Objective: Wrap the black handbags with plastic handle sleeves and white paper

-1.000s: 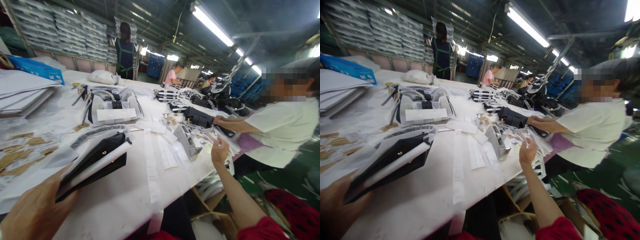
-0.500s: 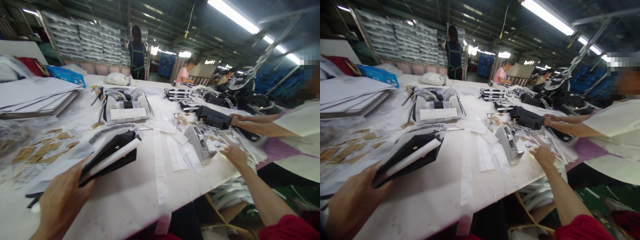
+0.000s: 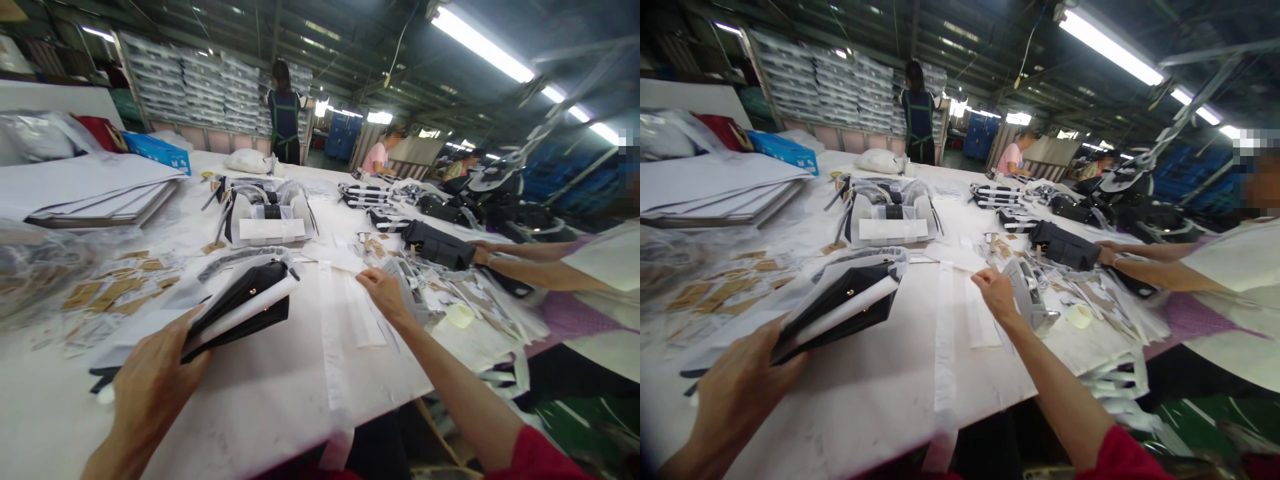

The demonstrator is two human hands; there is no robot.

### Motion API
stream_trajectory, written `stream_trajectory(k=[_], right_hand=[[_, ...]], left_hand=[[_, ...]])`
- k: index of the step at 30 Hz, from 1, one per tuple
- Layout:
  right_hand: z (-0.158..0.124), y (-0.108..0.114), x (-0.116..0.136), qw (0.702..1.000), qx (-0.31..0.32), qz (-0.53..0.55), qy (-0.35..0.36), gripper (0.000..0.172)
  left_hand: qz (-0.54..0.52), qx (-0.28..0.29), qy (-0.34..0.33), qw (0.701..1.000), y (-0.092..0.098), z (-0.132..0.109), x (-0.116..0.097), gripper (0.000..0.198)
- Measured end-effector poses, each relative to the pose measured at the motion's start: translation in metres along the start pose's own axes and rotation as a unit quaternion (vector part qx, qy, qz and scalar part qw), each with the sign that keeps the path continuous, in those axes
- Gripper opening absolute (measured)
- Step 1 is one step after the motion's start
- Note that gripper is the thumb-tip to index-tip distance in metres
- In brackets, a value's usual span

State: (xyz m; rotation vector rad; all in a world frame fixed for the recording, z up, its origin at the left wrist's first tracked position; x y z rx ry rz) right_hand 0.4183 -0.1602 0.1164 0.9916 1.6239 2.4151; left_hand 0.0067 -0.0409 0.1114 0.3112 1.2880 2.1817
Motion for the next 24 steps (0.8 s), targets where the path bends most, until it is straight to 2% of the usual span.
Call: stream_trajectory(k=[2,5,8,10,13,18,21,24], right_hand=[[0.003,-0.034,0.018,0.999,0.047,-0.016,0.0,0.03],[0.003,-0.077,0.03,0.997,0.065,-0.044,-0.005,0.028],[-0.004,-0.106,0.035,0.995,0.083,-0.053,0.006,0.034],[-0.008,-0.116,0.033,0.995,0.089,-0.044,0.021,0.031],[-0.009,-0.115,0.023,0.997,0.067,-0.004,0.024,0.028],[0.003,-0.098,-0.005,0.991,-0.019,0.128,-0.023,0.029],[0.011,-0.088,-0.016,0.969,-0.054,0.236,-0.047,0.027],[0.024,-0.076,-0.022,0.928,-0.076,0.356,-0.074,0.032]], left_hand=[[-0.003,0.003,0.006,1.0,0.0,-0.001,0.001,0.041],[-0.001,-0.007,0.009,1.0,-0.001,-0.002,0.003,0.04],[-0.004,-0.026,0.002,1.0,-0.001,-0.002,0.004,0.04],[-0.011,-0.033,-0.005,0.999,0.0,-0.001,0.005,0.04],[-0.023,-0.04,-0.012,0.999,0.001,-0.001,0.005,0.04],[-0.03,-0.055,-0.02,0.998,0.003,-0.002,0.004,0.039],[-0.033,-0.061,-0.024,0.997,0.004,-0.001,0.003,0.038],[-0.035,-0.057,-0.023,0.997,0.004,-0.001,0.003,0.039]])
Point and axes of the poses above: each hand's wrist, its own z-axis towards the middle knuckle, its own y-axis out of the back of the hand, x = y × z, the point moved 3 cm from there along z, towards the middle knuckle, and after that the axes turned 7 degrees about x, right-handed, at the moved point
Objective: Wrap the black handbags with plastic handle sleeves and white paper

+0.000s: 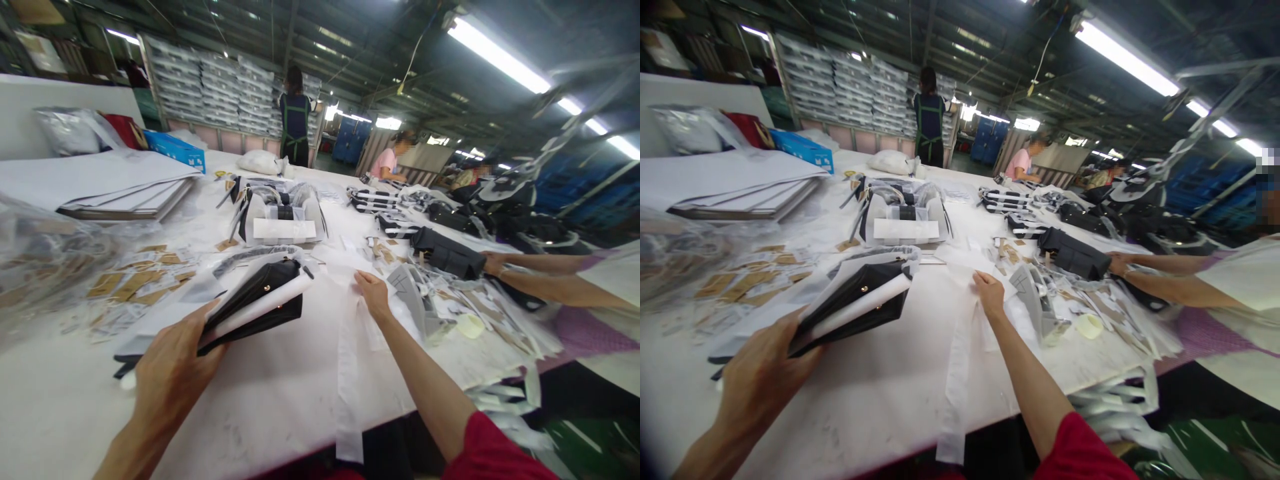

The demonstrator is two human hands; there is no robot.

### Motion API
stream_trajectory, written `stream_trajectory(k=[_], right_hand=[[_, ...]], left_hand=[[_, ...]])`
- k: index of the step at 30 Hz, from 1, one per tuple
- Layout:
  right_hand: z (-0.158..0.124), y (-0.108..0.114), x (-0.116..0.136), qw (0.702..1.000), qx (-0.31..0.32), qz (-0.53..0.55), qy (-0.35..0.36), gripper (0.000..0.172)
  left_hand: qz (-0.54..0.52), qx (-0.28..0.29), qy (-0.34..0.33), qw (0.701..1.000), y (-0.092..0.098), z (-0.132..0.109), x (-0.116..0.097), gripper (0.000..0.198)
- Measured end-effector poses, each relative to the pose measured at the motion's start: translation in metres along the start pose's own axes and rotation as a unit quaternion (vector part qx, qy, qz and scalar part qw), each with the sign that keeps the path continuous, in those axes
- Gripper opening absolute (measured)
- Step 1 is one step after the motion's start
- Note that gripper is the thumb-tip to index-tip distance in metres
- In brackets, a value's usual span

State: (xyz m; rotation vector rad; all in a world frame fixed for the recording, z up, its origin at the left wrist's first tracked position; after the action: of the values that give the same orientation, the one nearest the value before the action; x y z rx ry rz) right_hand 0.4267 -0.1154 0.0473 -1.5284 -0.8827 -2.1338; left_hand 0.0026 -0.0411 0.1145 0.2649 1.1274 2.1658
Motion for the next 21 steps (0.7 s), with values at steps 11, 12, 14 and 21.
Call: stream_trajectory(k=[11,12,14,21], right_hand=[[0.008,0.016,0.003,0.962,0.011,0.248,-0.115,0.026],[0.002,0.013,-0.003,0.961,0.021,0.243,-0.127,0.026],[-0.006,0.008,-0.012,0.961,0.033,0.237,-0.14,0.028],[0.015,0.023,-0.016,0.977,0.035,0.183,-0.105,0.025]], left_hand=[[-0.011,0.019,0.011,1.0,-0.006,-0.002,0.005,0.042],[-0.012,0.019,0.012,1.0,-0.005,-0.002,0.005,0.041],[-0.015,0.016,0.014,1.0,-0.004,-0.002,0.004,0.04],[-0.006,0.039,0.008,0.999,-0.003,-0.001,0.004,0.04]])
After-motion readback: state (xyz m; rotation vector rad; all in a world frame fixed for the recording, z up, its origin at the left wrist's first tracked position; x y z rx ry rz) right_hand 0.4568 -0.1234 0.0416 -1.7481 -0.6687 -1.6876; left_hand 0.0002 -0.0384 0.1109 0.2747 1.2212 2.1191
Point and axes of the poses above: each hand's wrist, its own z-axis towards the middle knuckle, its own y-axis out of the back of the hand, x = y × z, the point moved 3 cm from there along z, towards the middle knuckle, and after that the axes turned 7 degrees about x, right-handed, at the moved point
